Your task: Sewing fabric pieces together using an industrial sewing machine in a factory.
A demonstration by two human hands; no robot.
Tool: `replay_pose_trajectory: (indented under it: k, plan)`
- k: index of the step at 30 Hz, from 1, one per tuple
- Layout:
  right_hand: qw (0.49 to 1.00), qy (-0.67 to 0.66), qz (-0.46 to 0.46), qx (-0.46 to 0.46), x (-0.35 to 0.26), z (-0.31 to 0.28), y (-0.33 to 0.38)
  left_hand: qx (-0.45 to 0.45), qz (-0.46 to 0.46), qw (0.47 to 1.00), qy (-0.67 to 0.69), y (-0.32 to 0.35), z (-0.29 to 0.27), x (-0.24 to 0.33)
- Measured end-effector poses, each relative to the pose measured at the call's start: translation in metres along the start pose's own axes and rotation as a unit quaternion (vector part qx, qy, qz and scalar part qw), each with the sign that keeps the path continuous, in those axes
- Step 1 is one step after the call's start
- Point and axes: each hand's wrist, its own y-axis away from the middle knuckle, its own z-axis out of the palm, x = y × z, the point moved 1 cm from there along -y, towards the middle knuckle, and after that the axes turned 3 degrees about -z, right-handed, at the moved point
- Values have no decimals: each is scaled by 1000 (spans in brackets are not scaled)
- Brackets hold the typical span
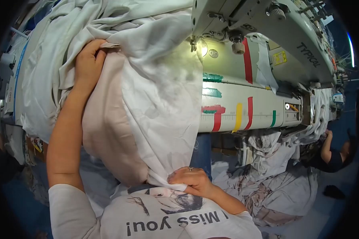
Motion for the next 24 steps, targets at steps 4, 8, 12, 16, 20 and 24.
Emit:
replay_pose_trajectory:
  k: [4, 8, 12, 16, 20, 24]
  plan:
    - [1000, -9, -5, -2, -3, -12, -14, -15, -1, 1000, -14, -27, 9, -3]
    - [1000, -12, -8, -14, -12, -24, -33, -18, 14, 999, -34, -50, 19, -12]
    - [1000, 7, -15, -12, -19, -38, -50, -23, -4, 998, -60, -75, 29, -20]
    - [999, 36, -32, -11, -26, -50, -66, -27, -21, 995, -90, -100, 35, -33]
    - [996, 74, -53, -7, -29, -63, -83, -1, 29, 988, -149, -127, 47, -51]
    - [992, 98, -72, -11, -30, -72, -101, 13, 18, 992, -124, -152, 48, -95]
